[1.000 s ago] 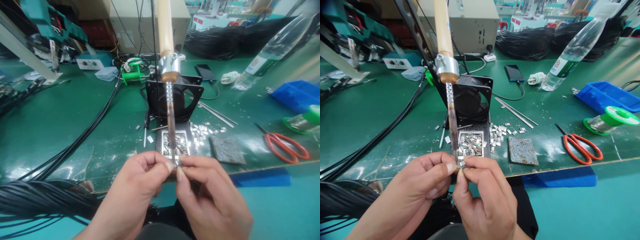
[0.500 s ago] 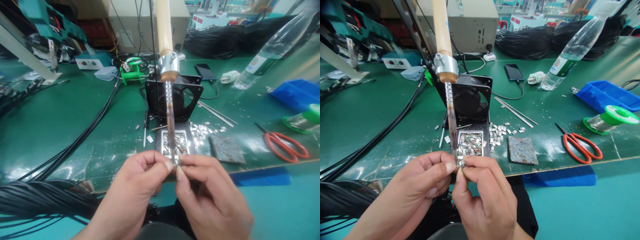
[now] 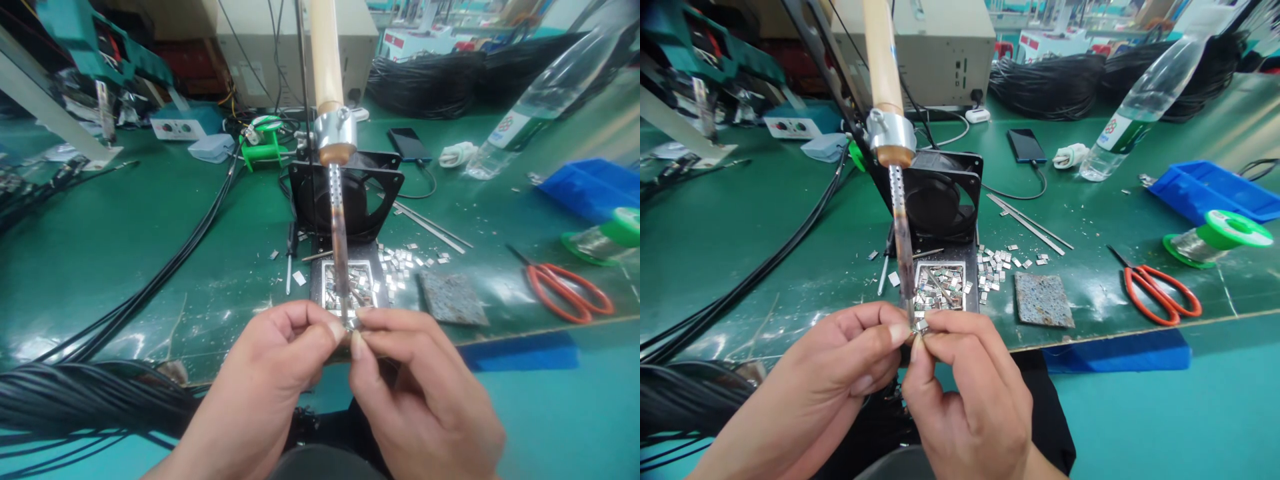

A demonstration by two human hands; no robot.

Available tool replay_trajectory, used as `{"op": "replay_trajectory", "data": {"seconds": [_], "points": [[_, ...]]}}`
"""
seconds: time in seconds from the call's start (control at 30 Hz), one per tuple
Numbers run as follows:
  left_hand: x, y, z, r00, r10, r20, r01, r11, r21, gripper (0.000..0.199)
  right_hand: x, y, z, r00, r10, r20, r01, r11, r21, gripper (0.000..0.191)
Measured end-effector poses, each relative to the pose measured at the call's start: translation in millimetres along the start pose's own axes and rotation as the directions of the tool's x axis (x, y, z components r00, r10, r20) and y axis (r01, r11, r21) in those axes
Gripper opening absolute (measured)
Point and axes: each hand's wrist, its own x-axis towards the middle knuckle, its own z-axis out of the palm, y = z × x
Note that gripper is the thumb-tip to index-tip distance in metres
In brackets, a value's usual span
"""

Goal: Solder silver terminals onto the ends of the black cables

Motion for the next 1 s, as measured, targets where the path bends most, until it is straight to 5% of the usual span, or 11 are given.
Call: {"op": "replay_trajectory", "data": {"seconds": [1.0], "points": [[-24, -34, -12.7, 0.996, 0.046, 0.082, -0.055, 0.993, 0.107, 0.023, -30, -2, -13, 0.995, 0.094, 0.037, -0.098, 0.989, 0.108, 0.018]]}}
